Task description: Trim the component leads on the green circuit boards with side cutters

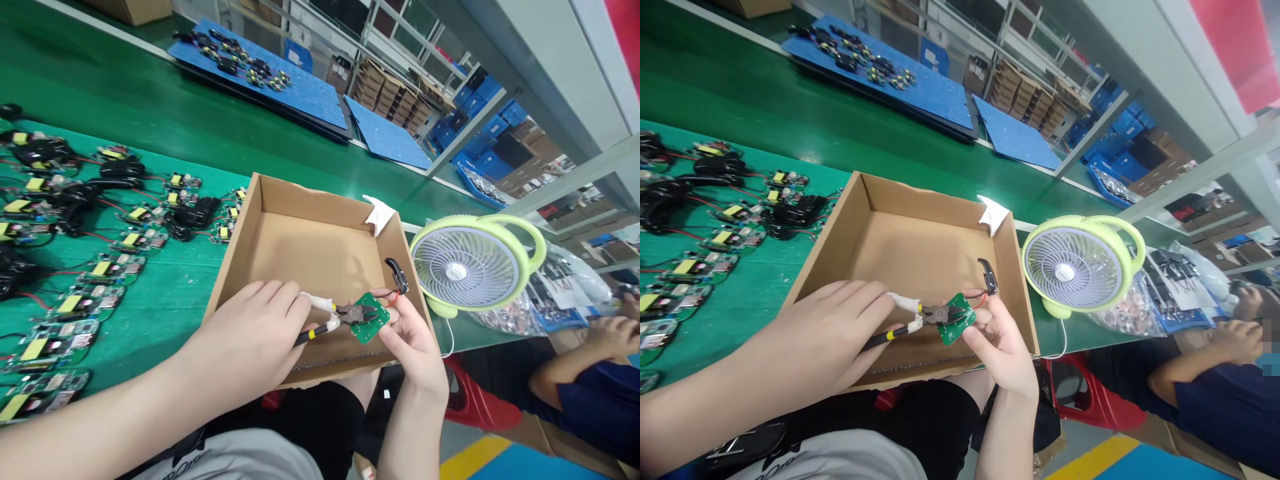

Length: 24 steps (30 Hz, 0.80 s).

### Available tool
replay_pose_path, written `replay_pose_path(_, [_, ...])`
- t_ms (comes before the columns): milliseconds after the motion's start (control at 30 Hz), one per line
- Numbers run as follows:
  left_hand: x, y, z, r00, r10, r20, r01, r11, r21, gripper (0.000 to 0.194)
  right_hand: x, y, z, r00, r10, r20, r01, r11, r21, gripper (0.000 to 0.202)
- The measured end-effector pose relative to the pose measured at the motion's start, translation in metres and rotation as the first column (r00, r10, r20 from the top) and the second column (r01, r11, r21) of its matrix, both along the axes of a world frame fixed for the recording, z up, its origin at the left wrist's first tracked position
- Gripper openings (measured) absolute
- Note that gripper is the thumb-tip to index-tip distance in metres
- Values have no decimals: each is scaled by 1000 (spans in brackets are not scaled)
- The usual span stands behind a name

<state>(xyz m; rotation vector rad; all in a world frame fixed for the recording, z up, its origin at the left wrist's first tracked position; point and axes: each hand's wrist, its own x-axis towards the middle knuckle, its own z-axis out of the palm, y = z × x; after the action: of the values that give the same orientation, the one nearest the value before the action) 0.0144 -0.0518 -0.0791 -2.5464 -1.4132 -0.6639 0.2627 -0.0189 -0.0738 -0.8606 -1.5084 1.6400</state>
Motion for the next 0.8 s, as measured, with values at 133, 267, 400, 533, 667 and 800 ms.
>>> replay_pose_path(133, [1,0,0,1000,-1,0,1,1000,-9,12,-1,-1,0,1000,8,-19,-8,1000,-9,36])
replay_pose_path(267, [1,1,0,1000,1,8,-1,1000,-17,12,0,-2,1,999,14,-39,-14,1000,-13,36])
replay_pose_path(400, [0,0,-1,1000,17,6,-17,999,-29,11,2,-2,-1,999,-38,-1,38,999,-6,41])
replay_pose_path(533, [0,0,1,1000,18,-10,-18,1000,-18,10,1,-2,-2,998,-64,13,64,998,1,43])
replay_pose_path(667, [0,0,2,1000,12,-23,-11,999,32,9,0,-4,-2,995,-88,46,87,996,16,45])
replay_pose_path(800, [0,1,1,999,1,-38,2,998,69,12,0,-4,-3,996,-79,41,78,997,30,44])
